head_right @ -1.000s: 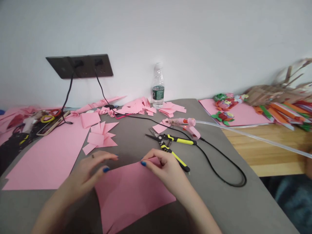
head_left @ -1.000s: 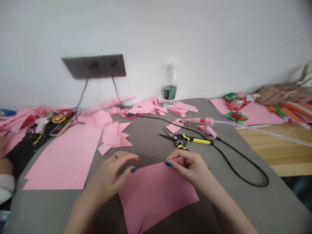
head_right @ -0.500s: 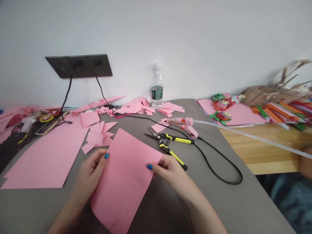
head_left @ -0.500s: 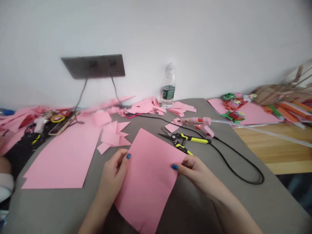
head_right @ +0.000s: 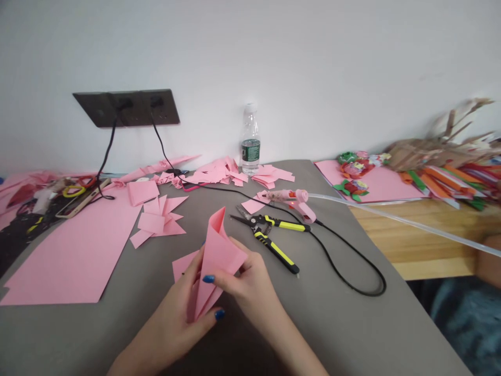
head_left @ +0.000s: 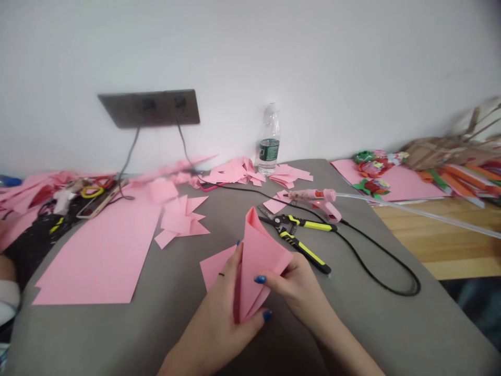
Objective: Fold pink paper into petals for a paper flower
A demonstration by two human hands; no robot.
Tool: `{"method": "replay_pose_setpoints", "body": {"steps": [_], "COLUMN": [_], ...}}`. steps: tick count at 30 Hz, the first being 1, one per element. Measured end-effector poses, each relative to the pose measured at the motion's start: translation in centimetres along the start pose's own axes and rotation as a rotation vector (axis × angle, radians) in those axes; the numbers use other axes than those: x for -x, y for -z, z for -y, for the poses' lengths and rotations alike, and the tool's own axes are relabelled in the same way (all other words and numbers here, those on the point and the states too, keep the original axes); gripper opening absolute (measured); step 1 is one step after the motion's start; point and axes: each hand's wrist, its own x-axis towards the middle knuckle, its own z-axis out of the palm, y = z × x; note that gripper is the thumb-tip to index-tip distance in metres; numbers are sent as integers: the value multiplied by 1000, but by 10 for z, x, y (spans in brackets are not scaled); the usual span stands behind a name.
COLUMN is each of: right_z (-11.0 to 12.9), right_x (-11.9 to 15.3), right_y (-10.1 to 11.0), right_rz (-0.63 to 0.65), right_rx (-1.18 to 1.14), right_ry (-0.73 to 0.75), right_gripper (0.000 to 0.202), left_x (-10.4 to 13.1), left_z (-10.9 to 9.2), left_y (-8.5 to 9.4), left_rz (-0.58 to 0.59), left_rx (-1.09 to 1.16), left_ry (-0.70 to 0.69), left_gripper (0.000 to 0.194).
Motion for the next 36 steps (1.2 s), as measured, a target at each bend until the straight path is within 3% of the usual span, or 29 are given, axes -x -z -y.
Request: {"method": "replay_pose_setpoints", "body": {"steps": [3, 6, 9, 11, 14, 16, 17, 19, 24, 26, 27, 30, 31, 34, 36], "right_z": [5, 10, 14, 16, 17, 19, 20, 23, 18, 8, 2, -12, -14, -18, -20], "right_x": [0, 0, 1, 3, 7, 7, 6, 1, -18, -24, -25, -27, -27, -26, -24], "right_y": [6, 9, 10, 15, 35, 54, 63, 79, 87, 84, 82, 77, 76, 73, 72], "right_rz": [65, 169, 243, 243, 125, -6, -79, -149, -14, 14, 23, 39, 45, 95, 130], "right_rx": [-60, -71, -105, -96, -30, -5, 1, 51, 282, 332, 347, 387, 400, 441, 468], "right_ry": [-49, -80, -50, -33, -14, 12, -18, -104, -191, -163, -152, -130, -123, -119, -127], "right_gripper": [40, 60, 75, 68, 47, 46, 47, 47, 41, 37, 35, 29, 27, 21, 20], "left_x": [2, 3, 4, 6, 14, 23, 28, 36, 42, 41, 39, 32, 29, 12, -3], "left_z": [4, 5, 3, 5, 15, 24, 29, 36, 50, 58, 61, 65, 64, 53, 49], "left_y": [18, 30, 36, 43, 62, 77, 85, 96, 96, 92, 90, 80, 74, 53, 38], "left_rz": [59, 18, -72, -197, -516, -650, -642, -508, -226, -246, -314, -512, -494, -232, -104], "left_rx": [146, 182, 104, 47, 49, 135, 174, 197, 168, 46, -68, -441, -510, -597, -656], "left_ry": [-25, -25, -53, -41, 105, 214, 267, 322, 326, 336, 328, 181, 90, -139, -174], "left_gripper": [91, 89, 54, 27, 27, 31, 33, 38, 36, 45, 49, 48, 44, 44, 51]}}
